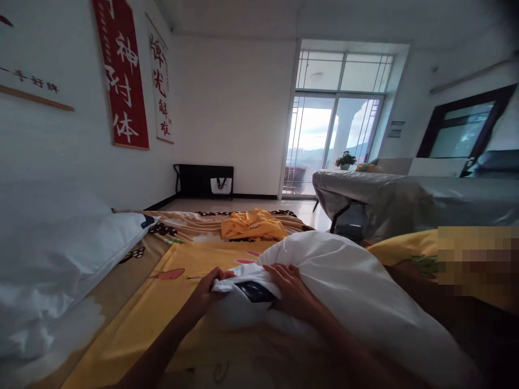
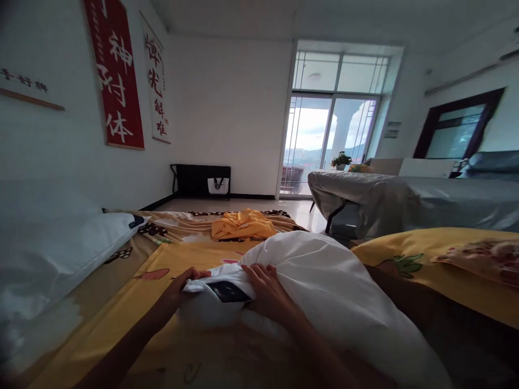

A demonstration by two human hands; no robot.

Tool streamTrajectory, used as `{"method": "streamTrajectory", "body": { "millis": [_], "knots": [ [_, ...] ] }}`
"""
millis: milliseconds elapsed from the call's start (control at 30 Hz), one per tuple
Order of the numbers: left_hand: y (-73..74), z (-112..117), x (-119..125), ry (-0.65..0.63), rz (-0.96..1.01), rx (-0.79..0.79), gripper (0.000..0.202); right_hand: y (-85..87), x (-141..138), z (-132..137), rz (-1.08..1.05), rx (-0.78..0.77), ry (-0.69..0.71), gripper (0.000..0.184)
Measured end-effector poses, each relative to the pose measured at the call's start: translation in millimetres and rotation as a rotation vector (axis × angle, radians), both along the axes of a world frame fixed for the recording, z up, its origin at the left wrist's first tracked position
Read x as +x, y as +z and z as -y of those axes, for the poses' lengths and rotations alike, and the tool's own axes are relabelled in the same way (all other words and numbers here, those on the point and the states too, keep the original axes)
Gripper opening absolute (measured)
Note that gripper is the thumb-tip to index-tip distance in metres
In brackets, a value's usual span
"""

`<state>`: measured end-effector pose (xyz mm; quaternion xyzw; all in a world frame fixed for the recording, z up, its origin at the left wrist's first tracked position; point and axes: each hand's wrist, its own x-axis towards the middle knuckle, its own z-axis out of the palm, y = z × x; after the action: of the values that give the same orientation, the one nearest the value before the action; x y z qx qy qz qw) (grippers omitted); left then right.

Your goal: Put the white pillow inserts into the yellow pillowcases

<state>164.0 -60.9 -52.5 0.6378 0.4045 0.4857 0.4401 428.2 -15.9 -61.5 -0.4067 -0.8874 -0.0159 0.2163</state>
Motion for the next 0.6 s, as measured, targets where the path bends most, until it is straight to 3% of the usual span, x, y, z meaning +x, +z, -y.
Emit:
{"method": "streamTrajectory", "body": {
  "millis": [233,367,467,533,600],
  "knots": [
    [6.3,4,-1,0.013,-0.025,-0.023,0.032,-1.4,0,-1,0.046,0.003,0.006,0.084],
    [-1.9,1,-6,-0.021,-0.094,0.096,0.03,-2.5,0,-2,0.065,-0.003,0.002,0.087],
    [-11.4,7,-7,0.138,-0.361,0.388,0.027,-4.1,0,-4,0.066,0.004,-0.004,0.086],
    [-13.0,19,-2,0.328,-0.665,0.725,0.04,-4.9,-1,-5,0.063,0.009,-0.005,0.084],
    [-10.3,35,8,0.386,-0.945,1.046,0.045,-4.4,-2,-5,0.067,0.013,-0.003,0.082]
  ]
}}
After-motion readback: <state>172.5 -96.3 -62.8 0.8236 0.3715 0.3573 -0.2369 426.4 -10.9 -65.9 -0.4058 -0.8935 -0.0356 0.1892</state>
